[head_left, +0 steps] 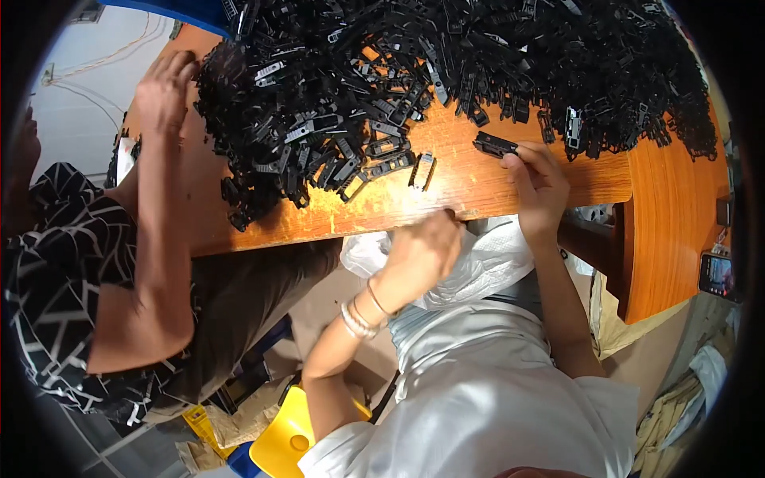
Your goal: Sorting and inspecting black plastic components at a production table.
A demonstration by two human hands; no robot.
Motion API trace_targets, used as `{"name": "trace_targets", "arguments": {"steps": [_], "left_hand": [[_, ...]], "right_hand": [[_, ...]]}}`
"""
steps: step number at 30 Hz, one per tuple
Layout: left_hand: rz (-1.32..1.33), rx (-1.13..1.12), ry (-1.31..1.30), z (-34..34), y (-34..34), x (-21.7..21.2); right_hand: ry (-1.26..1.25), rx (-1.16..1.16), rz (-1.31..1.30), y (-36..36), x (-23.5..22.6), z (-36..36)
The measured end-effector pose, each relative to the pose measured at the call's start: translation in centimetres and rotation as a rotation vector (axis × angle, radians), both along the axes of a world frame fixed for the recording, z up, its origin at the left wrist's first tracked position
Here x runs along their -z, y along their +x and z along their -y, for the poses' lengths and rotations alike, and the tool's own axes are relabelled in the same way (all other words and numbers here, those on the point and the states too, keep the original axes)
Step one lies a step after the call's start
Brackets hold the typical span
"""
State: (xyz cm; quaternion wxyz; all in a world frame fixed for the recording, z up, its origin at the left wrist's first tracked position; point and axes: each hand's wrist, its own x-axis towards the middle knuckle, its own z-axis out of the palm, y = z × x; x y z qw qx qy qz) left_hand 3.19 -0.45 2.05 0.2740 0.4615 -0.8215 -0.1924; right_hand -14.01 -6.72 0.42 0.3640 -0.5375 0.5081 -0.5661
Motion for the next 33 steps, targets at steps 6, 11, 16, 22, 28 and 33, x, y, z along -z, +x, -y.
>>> {"name": "trace_targets", "arguments": {"steps": [6, 11, 16, 22, 28, 33], "left_hand": [[0.459, 0.51, 0.458, -0.8, -3.7, 2.5], [0.27, 0.154, 0.337, 0.6, -4.0, 15.9], [0.371, 0.181, 0.417, 2.1, -4.7, 18.2], [0.46, 0.118, 0.548, 2.7, -2.5, 20.5], [0.543, 0.028, 0.708, -1.7, -2.3, 23.1], [0.84, 0.137, 1.117, -2.4, -0.5, 24.0]], "right_hand": [[0.03, -0.071, 0.089, -0.4, -0.4, -0.4], [0.095, -0.089, -0.029, 0.5, -0.2, -0.5], [0.11, -0.009, -0.055, 0.1, 0.4, -0.7], [0.072, -0.019, -0.142, 1.4, -0.8, -0.7], [0.032, -0.028, -0.132, 0.4, -0.4, -1.0], [0.039, -0.17, -0.029, 0.8, -0.9, -0.9]]}}
